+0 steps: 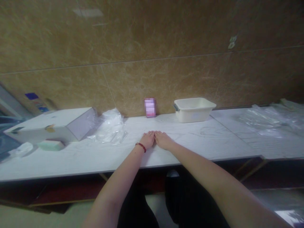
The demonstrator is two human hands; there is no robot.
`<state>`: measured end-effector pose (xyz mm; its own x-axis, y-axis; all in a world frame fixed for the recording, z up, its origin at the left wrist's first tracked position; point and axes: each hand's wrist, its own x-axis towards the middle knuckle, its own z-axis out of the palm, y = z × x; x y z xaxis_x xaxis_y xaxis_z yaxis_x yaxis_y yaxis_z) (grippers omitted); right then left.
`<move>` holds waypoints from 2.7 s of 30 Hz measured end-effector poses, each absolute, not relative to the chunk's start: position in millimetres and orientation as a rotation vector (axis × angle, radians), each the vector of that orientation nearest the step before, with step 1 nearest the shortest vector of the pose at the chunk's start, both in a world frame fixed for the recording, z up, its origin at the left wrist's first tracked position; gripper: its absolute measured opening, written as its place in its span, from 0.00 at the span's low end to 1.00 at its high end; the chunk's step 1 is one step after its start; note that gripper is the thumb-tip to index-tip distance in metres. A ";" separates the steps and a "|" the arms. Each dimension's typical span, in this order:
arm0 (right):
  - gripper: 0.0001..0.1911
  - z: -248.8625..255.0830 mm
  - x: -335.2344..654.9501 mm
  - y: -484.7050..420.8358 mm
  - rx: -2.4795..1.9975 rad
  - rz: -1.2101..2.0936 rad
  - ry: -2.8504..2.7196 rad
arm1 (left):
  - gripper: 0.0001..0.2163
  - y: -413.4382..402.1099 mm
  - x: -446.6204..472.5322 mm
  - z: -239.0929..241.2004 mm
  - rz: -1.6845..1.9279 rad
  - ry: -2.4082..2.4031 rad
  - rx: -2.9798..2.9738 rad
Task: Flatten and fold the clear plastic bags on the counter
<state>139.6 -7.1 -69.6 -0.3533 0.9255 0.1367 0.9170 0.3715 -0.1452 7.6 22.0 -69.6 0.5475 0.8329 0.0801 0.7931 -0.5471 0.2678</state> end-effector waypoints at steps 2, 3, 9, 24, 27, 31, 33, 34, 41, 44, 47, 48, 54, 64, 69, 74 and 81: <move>0.26 -67.7 141.7 -9.4 -1.715 0.119 -2.420 | 0.19 20.5 2.8 -69.4 0.283 1.401 2.577; 0.26 -66.8 142.9 -10.1 -1.743 0.146 -2.416 | 0.19 19.9 0.3 -69.3 0.287 1.412 2.569; 0.27 -61.0 151.4 -12.2 -1.879 0.254 -2.404 | 0.20 19.7 -13.8 -69.5 0.312 1.414 2.561; 0.35 -49.2 192.2 -11.1 -2.100 0.420 -2.328 | 0.26 32.4 -46.7 -54.4 0.001 1.379 2.615; 0.35 -50.9 198.1 -8.2 -2.118 0.411 -2.365 | 0.28 34.7 -48.8 -50.2 -0.098 1.347 2.652; 0.35 -50.3 201.1 -6.5 -2.151 0.421 -2.413 | 0.30 37.0 -51.1 -47.2 -0.194 1.328 2.687; 0.36 -48.3 202.0 -6.8 -2.160 0.437 -2.417 | 0.31 37.7 -53.5 -46.3 -0.195 1.329 2.683; 0.37 -46.9 202.7 -7.0 -2.163 0.443 -2.415 | 0.31 38.0 -55.1 -46.0 -0.182 1.327 2.676; 0.32 -36.4 206.6 -1.4 -2.144 0.444 -2.306 | 0.22 48.7 -60.5 -45.9 0.195 1.417 2.523; 0.28 -38.6 197.6 3.0 -2.002 0.312 -2.256 | 0.21 56.3 -54.9 -46.1 0.342 1.471 2.507; 0.24 -43.3 182.5 5.5 -1.827 0.185 -2.278 | 0.17 62.7 -47.6 -47.2 0.364 1.433 2.542; 0.23 -44.8 177.3 5.7 -1.770 0.164 -2.293 | 0.16 64.4 -45.4 -47.7 0.368 1.422 2.556; 0.25 -56.4 155.2 1.8 -1.512 0.098 -2.430 | 0.15 68.2 -36.3 -49.2 0.330 1.454 2.628; 0.30 -69.2 152.5 -1.6 -1.504 0.231 -2.578 | 0.17 84.9 -34.2 -46.5 0.062 1.375 2.546; 0.31 -65.8 155.4 -3.0 -1.490 0.254 -2.587 | 0.14 91.7 -29.5 -36.9 -0.102 1.277 2.477; 0.29 -62.4 155.3 -5.2 -1.509 0.266 -2.551 | 0.11 88.2 -25.2 -28.8 -0.044 1.309 2.439; 0.28 -58.8 153.8 -5.9 -1.492 0.274 -2.434 | 0.16 80.1 -24.8 -26.2 0.083 1.315 2.318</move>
